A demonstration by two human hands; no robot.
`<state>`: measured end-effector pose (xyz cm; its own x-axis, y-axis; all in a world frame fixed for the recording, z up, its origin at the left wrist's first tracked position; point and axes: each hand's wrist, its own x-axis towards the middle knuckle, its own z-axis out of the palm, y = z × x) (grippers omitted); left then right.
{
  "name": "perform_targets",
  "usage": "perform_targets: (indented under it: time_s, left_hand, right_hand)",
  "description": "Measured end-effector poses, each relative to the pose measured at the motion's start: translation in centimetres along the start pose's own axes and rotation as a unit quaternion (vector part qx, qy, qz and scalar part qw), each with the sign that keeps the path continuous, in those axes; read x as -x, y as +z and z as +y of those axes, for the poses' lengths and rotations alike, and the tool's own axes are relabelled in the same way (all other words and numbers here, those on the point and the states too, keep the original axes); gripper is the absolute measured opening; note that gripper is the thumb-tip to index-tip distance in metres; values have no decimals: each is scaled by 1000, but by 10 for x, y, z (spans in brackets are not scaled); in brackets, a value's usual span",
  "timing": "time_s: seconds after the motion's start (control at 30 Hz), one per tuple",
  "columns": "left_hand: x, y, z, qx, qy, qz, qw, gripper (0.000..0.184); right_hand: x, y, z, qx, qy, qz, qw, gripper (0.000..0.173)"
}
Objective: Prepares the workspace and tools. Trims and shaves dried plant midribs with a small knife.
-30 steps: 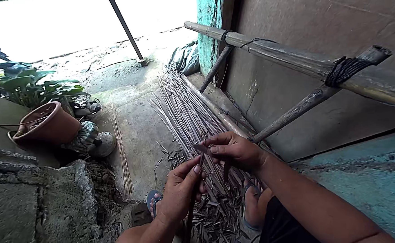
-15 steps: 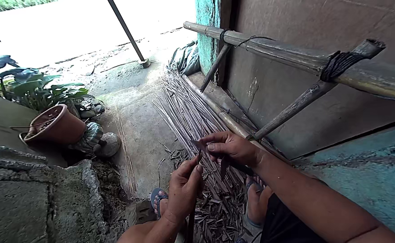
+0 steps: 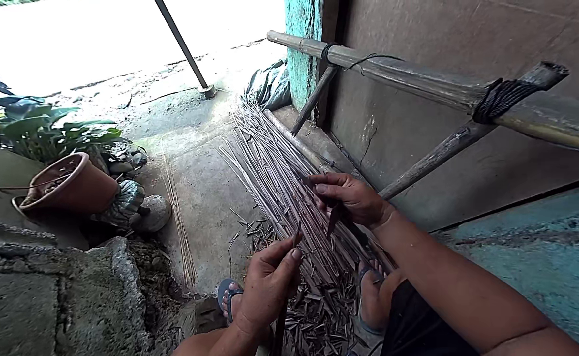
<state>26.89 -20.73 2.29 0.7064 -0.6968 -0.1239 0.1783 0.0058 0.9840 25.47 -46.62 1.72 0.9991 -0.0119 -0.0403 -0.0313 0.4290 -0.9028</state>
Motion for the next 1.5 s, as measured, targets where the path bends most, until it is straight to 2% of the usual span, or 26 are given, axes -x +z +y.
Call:
perform_targets:
  time_s: [0.07,0.2,0.27,0.37,0.47,0.53,0.67,0.8,1.03,1.23,1.43,1.5]
  left_hand:
    - [0,0,-1,5,-6,7,1000,33]
    - [-2,0,-2,11,-15,14,1000,33]
    - [-2,1,-3,41,-25,4,999,33]
    - [-2,2,-3,96,-52,-6,994,32]
    - [-2,1,-3,115,-73,1,991,28]
    - [-2,1,-1,122,-81,4,989,30]
    - [-2,0,1,138,-70,-26,988,30]
    - [-1,1,3,150,-65,-54,985,28]
    - [-2,-2,6,195,-87,-56,975,26]
    - [-2,-4,9,194,-86,-39,976,27]
    - [2,-3,6,146,-87,-18,985,26]
    - [2,-2,2,131,-73,3,989,26]
  right_hand:
    - [3,-1,0,21,10,-19,1000,29]
    - [10,7,8,47,46,-135,989,32]
    - [8,10,8,33,48,-107,993,30]
    - [1,6,4,14,38,-5,999,27]
    - [0,2,1,4,29,16,999,25]
    - [5,3,2,29,39,-26,998,21]
    - [16,15,13,94,70,-190,975,21]
    - [17,17,15,85,63,-217,970,17]
    - [7,4,15,122,0,-191,974,16]
    - [4,1,11,133,-10,-111,985,17]
    - [-3,-9,3,98,-37,56,993,17]
    - [-1,-9,-1,92,-17,22,995,13]
